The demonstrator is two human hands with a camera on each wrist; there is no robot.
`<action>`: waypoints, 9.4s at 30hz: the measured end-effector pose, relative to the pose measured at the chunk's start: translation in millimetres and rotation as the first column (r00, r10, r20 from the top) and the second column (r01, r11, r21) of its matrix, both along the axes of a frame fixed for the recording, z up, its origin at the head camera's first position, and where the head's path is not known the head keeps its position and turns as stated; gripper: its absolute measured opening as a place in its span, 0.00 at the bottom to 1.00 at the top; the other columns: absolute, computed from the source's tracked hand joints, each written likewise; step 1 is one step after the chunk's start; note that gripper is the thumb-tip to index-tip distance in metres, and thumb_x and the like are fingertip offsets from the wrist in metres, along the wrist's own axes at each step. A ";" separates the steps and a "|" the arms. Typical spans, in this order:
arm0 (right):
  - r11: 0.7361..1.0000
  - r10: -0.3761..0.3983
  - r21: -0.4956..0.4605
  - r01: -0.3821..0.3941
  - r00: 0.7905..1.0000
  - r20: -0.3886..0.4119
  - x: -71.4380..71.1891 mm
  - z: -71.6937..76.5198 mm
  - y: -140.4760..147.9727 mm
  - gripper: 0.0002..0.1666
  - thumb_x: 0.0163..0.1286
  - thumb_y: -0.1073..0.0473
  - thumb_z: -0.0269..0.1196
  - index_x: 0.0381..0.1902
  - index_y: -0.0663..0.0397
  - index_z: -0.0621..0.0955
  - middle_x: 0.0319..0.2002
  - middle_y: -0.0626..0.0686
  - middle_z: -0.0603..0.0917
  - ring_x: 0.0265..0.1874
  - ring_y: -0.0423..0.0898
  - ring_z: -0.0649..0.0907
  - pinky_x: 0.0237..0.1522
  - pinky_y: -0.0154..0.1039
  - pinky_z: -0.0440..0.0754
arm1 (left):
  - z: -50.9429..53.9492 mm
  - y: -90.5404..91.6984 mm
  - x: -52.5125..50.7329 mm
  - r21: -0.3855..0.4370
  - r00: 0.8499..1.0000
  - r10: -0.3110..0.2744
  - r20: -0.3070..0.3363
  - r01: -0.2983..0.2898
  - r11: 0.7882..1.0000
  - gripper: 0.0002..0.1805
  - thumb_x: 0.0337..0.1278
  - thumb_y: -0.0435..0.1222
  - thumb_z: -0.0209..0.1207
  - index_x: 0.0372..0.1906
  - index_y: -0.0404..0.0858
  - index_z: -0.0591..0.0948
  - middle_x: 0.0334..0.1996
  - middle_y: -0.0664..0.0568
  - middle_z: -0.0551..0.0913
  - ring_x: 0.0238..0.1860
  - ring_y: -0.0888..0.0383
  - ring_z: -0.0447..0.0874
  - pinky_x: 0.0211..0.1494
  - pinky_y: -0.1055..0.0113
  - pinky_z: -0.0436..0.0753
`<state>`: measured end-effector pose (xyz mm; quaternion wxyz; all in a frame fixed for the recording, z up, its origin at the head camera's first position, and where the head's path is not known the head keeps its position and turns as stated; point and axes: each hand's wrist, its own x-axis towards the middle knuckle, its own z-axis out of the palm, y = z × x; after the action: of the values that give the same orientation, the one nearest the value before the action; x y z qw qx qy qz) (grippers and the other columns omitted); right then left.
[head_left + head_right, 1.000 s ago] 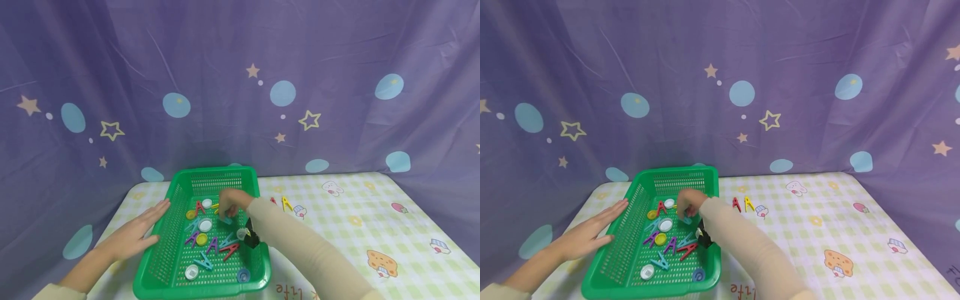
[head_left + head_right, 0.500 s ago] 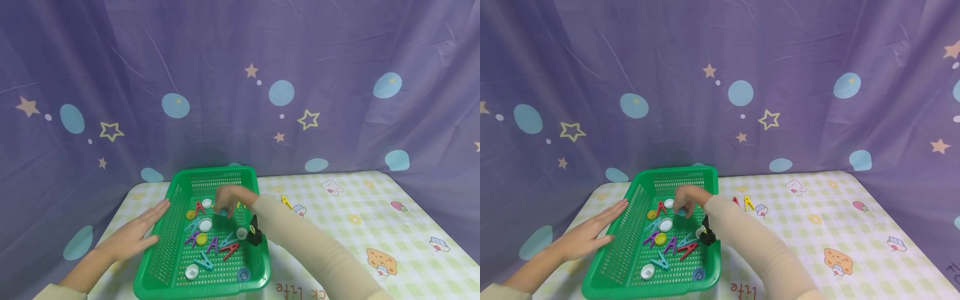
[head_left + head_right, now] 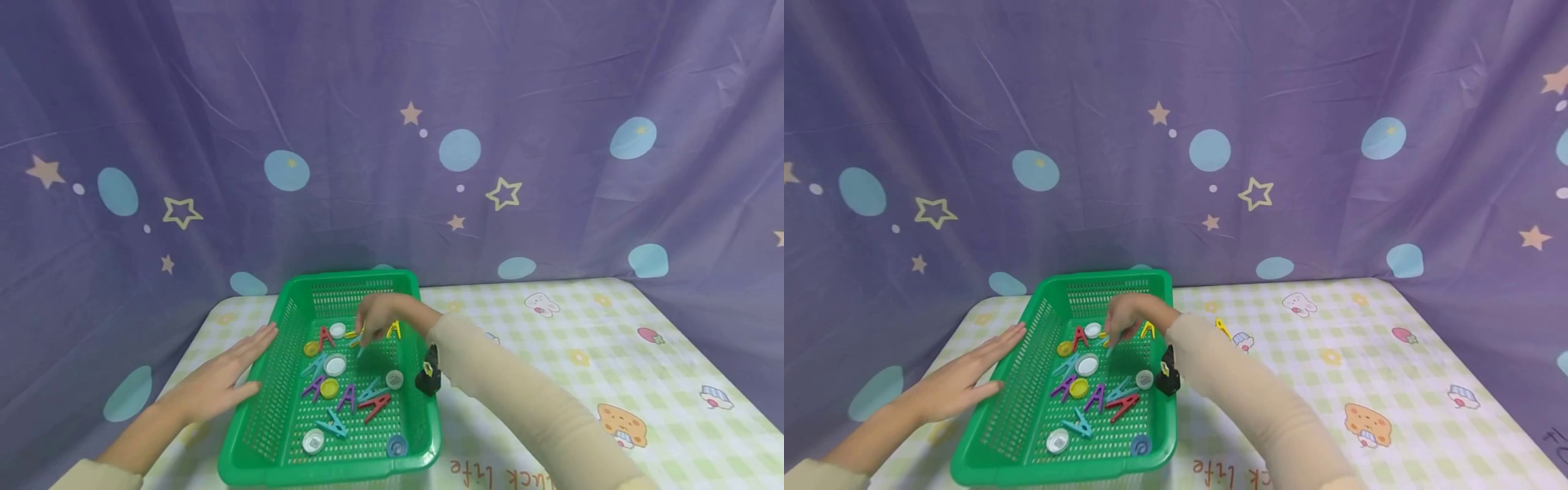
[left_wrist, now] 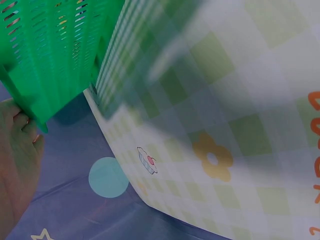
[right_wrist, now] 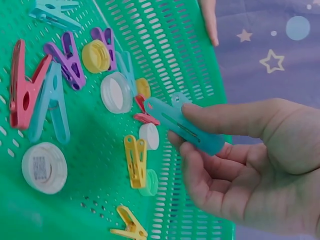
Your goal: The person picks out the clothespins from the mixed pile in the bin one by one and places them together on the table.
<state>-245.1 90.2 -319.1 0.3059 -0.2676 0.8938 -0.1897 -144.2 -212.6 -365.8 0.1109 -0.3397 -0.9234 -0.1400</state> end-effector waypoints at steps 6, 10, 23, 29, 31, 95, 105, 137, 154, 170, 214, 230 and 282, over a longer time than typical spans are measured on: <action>0.997 -0.032 -0.065 0.031 0.999 -0.019 -1.2 3.1 15.3 0.06 0.62 0.62 0.66 0.36 0.57 0.82 0.13 0.44 0.68 0.14 0.37 0.65 0.24 0.30 0.69 | 0.3 0.1 -0.4 0.006 1.000 -0.002 0.008 0.002 1.000 0.41 0.58 0.43 0.57 0.75 0.38 0.56 0.74 0.40 0.59 0.71 0.81 0.34 0.74 0.49 0.62; 0.988 -0.059 -0.144 0.063 0.998 0.032 -2.1 3.6 29.1 0.05 0.63 0.62 0.65 0.36 0.56 0.83 0.13 0.44 0.68 0.15 0.38 0.65 0.27 0.33 0.69 | -1.4 -0.3 -1.0 0.020 1.000 -0.016 -0.002 0.016 1.000 0.41 0.58 0.42 0.57 0.75 0.37 0.56 0.74 0.39 0.60 0.71 0.82 0.32 0.76 0.78 0.44; 0.919 -0.189 -0.320 0.231 0.969 0.158 0.3 8.5 70.1 0.13 0.64 0.60 0.65 0.45 0.58 0.85 0.23 0.45 0.74 0.24 0.40 0.73 0.35 0.33 0.77 | -1.8 0.7 -0.3 0.007 1.000 0.015 0.008 -0.015 1.000 0.42 0.58 0.43 0.58 0.75 0.40 0.56 0.74 0.42 0.59 0.75 0.54 0.54 0.64 0.38 0.69; 0.866 -0.220 -0.401 0.299 0.948 0.231 5.2 10.8 91.9 0.15 0.65 0.63 0.61 0.49 0.61 0.81 0.44 0.55 0.83 0.38 0.43 0.85 0.50 0.39 0.84 | -1.7 0.7 0.6 0.012 1.000 0.005 0.005 -0.005 1.000 0.42 0.58 0.42 0.58 0.75 0.39 0.56 0.75 0.42 0.59 0.76 0.66 0.44 0.62 0.38 0.69; 0.851 -0.230 -0.417 0.320 0.940 0.251 6.4 10.6 99.9 0.15 0.65 0.64 0.61 0.50 0.61 0.80 0.47 0.58 0.83 0.39 0.43 0.85 0.52 0.41 0.84 | -1.2 0.9 0.7 0.015 1.000 -0.005 0.003 0.005 1.000 0.41 0.58 0.42 0.57 0.75 0.39 0.55 0.75 0.42 0.58 0.74 0.73 0.39 0.60 0.36 0.70; 0.571 -0.562 -0.453 0.685 0.728 0.393 -9.7 -93.8 247.6 0.29 0.65 0.67 0.60 0.61 0.76 0.68 0.26 0.42 0.82 0.27 0.35 0.81 0.38 0.29 0.84 | -3.5 -0.5 -0.8 0.031 0.998 0.014 0.063 -0.016 0.999 0.41 0.60 0.41 0.56 0.76 0.40 0.54 0.76 0.42 0.56 0.71 0.81 0.32 0.70 0.84 0.40; 0.634 -0.622 -0.414 0.653 0.749 0.230 -10.6 -92.7 243.4 0.28 0.62 0.65 0.64 0.58 0.76 0.73 0.26 0.43 0.81 0.22 0.33 0.79 0.30 0.27 0.81 | -2.2 1.0 0.3 0.020 0.998 0.019 0.061 -0.021 1.000 0.42 0.60 0.42 0.56 0.76 0.42 0.53 0.76 0.44 0.55 0.72 0.80 0.34 0.63 0.36 0.68; 0.701 -0.672 -0.365 0.612 0.739 -0.052 -8.5 -103.5 234.8 0.21 0.62 0.62 0.64 0.51 0.69 0.81 0.36 0.59 0.87 0.24 0.37 0.80 0.30 0.31 0.79 | -1.1 1.2 2.9 0.017 0.999 0.009 0.032 -0.010 1.000 0.42 0.59 0.43 0.57 0.76 0.39 0.54 0.76 0.43 0.56 0.71 0.83 0.33 0.62 0.38 0.70; 0.683 -0.709 -0.334 0.649 0.699 -0.091 -9.3 -104.0 230.8 0.19 0.61 0.60 0.66 0.48 0.65 0.83 0.30 0.53 0.87 0.22 0.36 0.79 0.28 0.31 0.77 | -0.8 0.5 -0.1 0.042 0.997 0.007 0.074 -0.010 0.999 0.41 0.60 0.42 0.55 0.76 0.40 0.53 0.76 0.41 0.56 0.75 0.69 0.41 0.62 0.32 0.67; 0.728 -0.640 -0.347 0.590 0.767 -0.039 -8.4 -71.5 218.9 0.22 0.66 0.57 0.62 0.52 0.67 0.80 0.37 0.59 0.86 0.30 0.44 0.84 0.40 0.41 0.85 | -2.6 1.4 0.5 0.043 0.998 0.010 0.066 -0.013 0.999 0.41 0.59 0.41 0.56 0.76 0.40 0.53 0.75 0.41 0.56 0.73 0.78 0.35 0.61 0.34 0.69; 0.907 -0.321 -0.286 0.310 0.947 0.007 -25.2 23.6 18.3 0.20 0.68 0.51 0.61 0.53 0.54 0.83 0.54 0.60 0.83 0.49 0.50 0.84 0.45 0.35 0.86 | -5.6 -0.4 -1.8 0.047 0.999 0.007 0.047 -0.009 0.999 0.41 0.59 0.42 0.56 0.75 0.38 0.55 0.74 0.38 0.58 0.73 0.74 0.37 0.63 0.34 0.68; 0.976 -0.217 0.005 0.217 0.976 0.007 -16.9 -19.7 -39.8 0.44 0.67 0.52 0.61 0.74 0.60 0.56 0.76 0.57 0.56 0.70 0.53 0.68 0.65 0.45 0.76 | -5.4 1.0 0.1 0.042 0.999 0.009 0.042 -0.011 0.999 0.41 0.59 0.43 0.55 0.75 0.37 0.55 0.74 0.39 0.58 0.75 0.67 0.41 0.64 0.34 0.67; 0.901 -0.392 0.080 0.427 0.878 -0.276 -18.1 -51.8 -50.2 0.22 0.58 0.52 0.70 0.41 0.64 0.80 0.27 0.55 0.81 0.16 0.41 0.82 0.18 0.29 0.80 | -4.5 2.0 3.2 0.038 0.998 0.027 0.057 -0.030 0.999 0.40 0.60 0.43 0.54 0.75 0.39 0.55 0.75 0.40 0.57 0.77 0.53 0.50 0.63 0.33 0.68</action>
<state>-263.2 40.0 -370.8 0.1600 -0.0724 0.9726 -0.1521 -141.0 -210.6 -370.3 0.0932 -0.3201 -0.9281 -0.1659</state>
